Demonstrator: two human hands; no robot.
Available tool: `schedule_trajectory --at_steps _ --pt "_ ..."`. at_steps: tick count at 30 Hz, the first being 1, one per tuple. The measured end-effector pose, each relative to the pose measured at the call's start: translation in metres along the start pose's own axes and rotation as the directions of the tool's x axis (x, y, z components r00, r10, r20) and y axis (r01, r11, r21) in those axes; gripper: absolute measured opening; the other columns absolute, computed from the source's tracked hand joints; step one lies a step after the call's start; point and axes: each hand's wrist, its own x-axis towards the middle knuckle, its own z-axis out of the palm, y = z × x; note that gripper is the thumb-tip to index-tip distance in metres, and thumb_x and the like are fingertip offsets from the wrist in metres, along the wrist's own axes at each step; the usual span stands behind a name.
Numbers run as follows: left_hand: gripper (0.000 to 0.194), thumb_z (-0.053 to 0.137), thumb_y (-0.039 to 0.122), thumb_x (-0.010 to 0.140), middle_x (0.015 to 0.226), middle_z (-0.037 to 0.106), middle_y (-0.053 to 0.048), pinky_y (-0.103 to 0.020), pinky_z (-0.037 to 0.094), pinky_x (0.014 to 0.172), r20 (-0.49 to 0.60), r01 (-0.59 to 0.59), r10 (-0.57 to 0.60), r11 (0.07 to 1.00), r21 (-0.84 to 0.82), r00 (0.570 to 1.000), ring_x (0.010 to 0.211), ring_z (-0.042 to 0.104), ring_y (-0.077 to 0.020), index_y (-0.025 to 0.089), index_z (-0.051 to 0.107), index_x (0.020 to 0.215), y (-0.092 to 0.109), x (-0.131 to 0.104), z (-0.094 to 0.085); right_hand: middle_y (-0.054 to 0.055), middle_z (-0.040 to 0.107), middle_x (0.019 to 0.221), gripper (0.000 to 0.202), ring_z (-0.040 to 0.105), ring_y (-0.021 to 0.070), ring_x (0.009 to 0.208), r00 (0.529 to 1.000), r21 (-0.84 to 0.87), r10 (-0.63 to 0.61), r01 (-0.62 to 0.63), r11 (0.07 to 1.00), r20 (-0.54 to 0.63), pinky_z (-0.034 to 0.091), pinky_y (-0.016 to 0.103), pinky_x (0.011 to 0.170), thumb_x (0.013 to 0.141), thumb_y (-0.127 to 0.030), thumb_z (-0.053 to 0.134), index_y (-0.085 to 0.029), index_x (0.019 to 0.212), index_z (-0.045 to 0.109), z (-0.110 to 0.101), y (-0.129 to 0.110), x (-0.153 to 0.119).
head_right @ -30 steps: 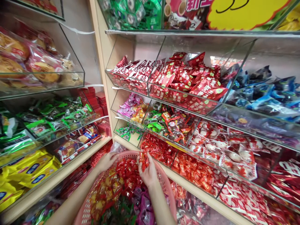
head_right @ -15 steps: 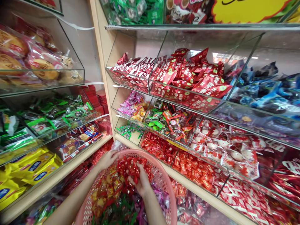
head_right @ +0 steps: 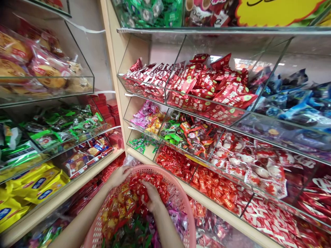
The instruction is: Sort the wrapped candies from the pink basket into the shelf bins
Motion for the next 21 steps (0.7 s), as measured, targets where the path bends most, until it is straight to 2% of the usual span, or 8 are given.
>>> schedule_trajectory --at_steps 4,7,13,17,21 --pt "0.040 0.037 0.046 0.082 0.092 0.067 -0.006 -0.024 0.040 0.076 -0.002 -0.030 0.030 0.999 -0.020 1.000 0.088 0.060 -0.0185 0.020 0.064 0.096 -0.005 0.002 0.003 0.002 0.065 0.075 0.028 0.059 0.0071 0.057 0.995 0.056 0.080 -0.083 0.995 0.053 0.028 0.007 0.034 0.064 -0.030 0.068 -0.018 0.085 0.055 0.007 -0.002 0.002" --pt "0.041 0.036 0.046 0.082 0.092 0.067 -0.006 -0.025 0.040 0.076 -0.007 -0.035 0.035 0.999 -0.021 0.999 0.088 0.060 -0.0192 0.020 0.064 0.097 -0.006 0.002 0.003 0.002 0.065 0.074 0.022 0.058 0.0064 0.055 0.994 0.103 0.085 -0.091 0.990 0.064 0.029 0.007 0.033 0.066 -0.029 0.067 -0.018 0.082 0.055 0.010 -0.004 0.003" --pt "0.039 0.039 0.045 0.081 0.093 0.067 -0.006 -0.026 0.040 0.077 -0.004 -0.010 0.010 1.000 -0.020 1.000 0.089 0.059 -0.0196 0.020 0.064 0.099 -0.004 0.000 0.002 0.000 0.065 0.071 0.020 0.059 0.0078 0.055 1.000 0.060 -0.007 0.007 0.998 0.011 0.029 0.009 0.033 0.067 -0.030 0.062 -0.018 0.081 0.056 0.002 -0.006 0.006" --pt "0.042 0.036 0.047 0.083 0.092 0.067 -0.007 -0.025 0.040 0.075 0.000 -0.032 0.032 0.999 -0.012 0.999 0.087 0.060 -0.0192 0.019 0.064 0.096 -0.005 0.002 0.004 0.001 0.065 0.071 0.021 0.058 0.0078 0.052 0.996 -0.056 -0.091 0.090 0.994 -0.007 0.027 0.010 0.032 0.065 -0.032 0.063 -0.016 0.077 0.056 -0.007 -0.003 0.004" --pt "0.041 0.035 0.047 0.083 0.093 0.067 -0.007 -0.025 0.040 0.075 0.004 -0.032 0.032 0.999 -0.001 0.999 0.088 0.060 -0.0190 0.020 0.063 0.098 -0.006 0.003 0.004 -0.001 0.062 0.063 0.026 0.055 0.0088 0.045 0.987 -0.168 -0.159 0.154 0.974 -0.015 0.024 0.012 0.031 0.062 -0.036 0.067 -0.018 0.075 0.054 -0.010 0.002 0.004"
